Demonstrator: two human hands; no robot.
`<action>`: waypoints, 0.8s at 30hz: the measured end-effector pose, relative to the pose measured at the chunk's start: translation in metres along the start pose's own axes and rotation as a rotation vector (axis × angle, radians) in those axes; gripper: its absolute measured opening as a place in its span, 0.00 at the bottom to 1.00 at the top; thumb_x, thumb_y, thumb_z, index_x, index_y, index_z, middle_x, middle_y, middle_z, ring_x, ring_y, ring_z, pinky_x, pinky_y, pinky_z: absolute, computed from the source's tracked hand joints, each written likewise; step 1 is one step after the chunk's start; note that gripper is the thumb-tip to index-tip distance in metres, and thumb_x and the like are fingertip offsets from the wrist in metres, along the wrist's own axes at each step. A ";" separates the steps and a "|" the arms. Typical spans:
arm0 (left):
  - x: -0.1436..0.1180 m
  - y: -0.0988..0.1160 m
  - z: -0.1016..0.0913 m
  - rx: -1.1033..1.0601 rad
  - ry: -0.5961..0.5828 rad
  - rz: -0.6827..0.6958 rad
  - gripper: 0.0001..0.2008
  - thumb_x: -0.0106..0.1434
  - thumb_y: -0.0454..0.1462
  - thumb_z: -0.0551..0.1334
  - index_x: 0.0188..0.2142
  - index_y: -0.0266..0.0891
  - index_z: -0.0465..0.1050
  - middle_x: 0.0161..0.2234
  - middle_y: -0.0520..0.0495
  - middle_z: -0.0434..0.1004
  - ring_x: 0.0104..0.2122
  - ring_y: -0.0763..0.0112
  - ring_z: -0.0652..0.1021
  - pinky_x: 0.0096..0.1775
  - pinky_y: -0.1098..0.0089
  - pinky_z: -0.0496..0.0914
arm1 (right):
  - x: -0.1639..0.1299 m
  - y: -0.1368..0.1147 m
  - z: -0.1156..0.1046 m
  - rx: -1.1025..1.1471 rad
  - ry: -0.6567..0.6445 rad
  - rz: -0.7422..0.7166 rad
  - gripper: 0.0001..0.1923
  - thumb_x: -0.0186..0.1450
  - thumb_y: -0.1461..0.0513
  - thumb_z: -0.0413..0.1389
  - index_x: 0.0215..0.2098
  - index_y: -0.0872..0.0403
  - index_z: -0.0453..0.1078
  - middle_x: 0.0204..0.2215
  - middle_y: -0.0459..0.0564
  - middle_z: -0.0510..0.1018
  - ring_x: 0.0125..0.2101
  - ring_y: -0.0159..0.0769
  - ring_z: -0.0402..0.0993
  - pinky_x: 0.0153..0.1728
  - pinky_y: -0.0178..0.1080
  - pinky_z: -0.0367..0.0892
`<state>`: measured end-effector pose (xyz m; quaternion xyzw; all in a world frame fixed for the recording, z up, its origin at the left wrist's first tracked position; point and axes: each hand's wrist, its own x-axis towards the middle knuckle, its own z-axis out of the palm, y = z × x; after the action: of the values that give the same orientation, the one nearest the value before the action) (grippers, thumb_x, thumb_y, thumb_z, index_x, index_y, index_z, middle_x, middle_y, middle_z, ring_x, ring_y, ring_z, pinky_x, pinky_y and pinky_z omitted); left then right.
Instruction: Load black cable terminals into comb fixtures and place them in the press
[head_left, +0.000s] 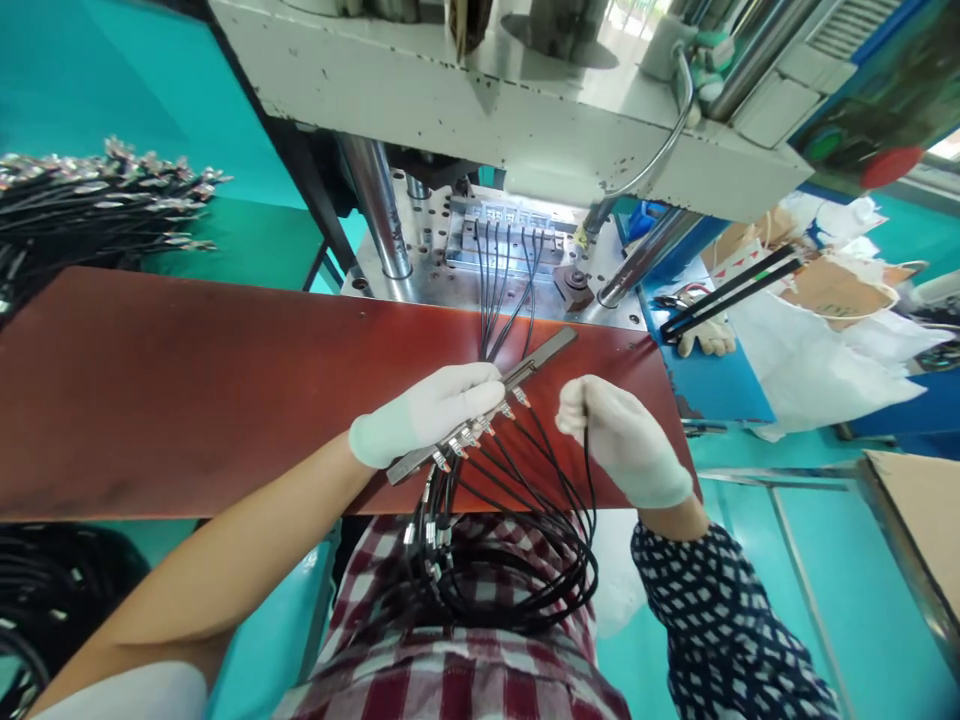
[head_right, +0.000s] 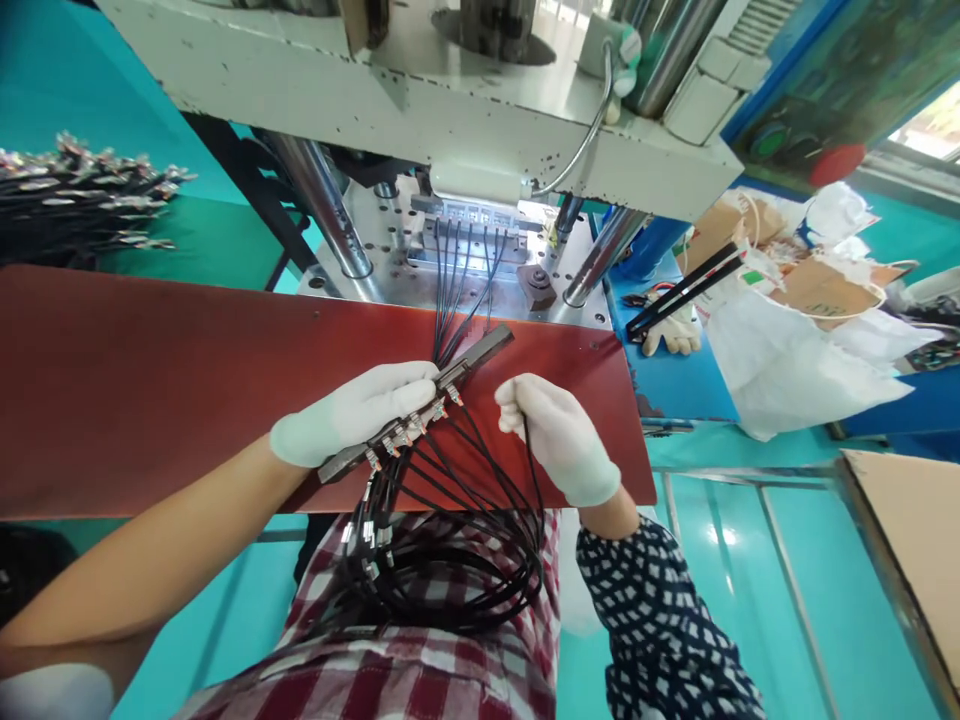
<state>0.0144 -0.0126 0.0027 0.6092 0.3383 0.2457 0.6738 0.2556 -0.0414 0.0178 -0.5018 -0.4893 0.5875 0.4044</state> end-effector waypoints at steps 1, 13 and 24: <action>0.000 0.000 0.000 0.001 -0.002 0.006 0.19 0.68 0.52 0.55 0.36 0.37 0.67 0.26 0.53 0.64 0.24 0.76 0.66 0.24 0.76 0.61 | 0.001 -0.001 0.009 -0.123 0.057 -0.055 0.13 0.64 0.52 0.55 0.29 0.53 0.70 0.29 0.47 0.72 0.29 0.33 0.67 0.35 0.39 0.65; 0.004 0.000 0.005 0.196 0.077 0.065 0.20 0.68 0.52 0.53 0.31 0.38 0.62 0.25 0.54 0.63 0.24 0.74 0.66 0.26 0.73 0.62 | 0.004 0.001 0.041 -0.475 0.241 -0.078 0.14 0.64 0.56 0.56 0.24 0.56 0.71 0.24 0.45 0.73 0.28 0.32 0.66 0.30 0.34 0.61; 0.005 -0.006 0.012 0.244 0.159 0.093 0.19 0.68 0.51 0.54 0.30 0.39 0.59 0.25 0.55 0.63 0.23 0.75 0.69 0.26 0.73 0.65 | 0.010 0.003 0.045 -0.505 0.247 -0.126 0.15 0.64 0.58 0.54 0.21 0.55 0.64 0.21 0.43 0.66 0.24 0.30 0.59 0.28 0.34 0.58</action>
<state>0.0266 -0.0174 -0.0034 0.6801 0.3897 0.2812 0.5537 0.2096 -0.0405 0.0133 -0.6231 -0.5974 0.3550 0.3589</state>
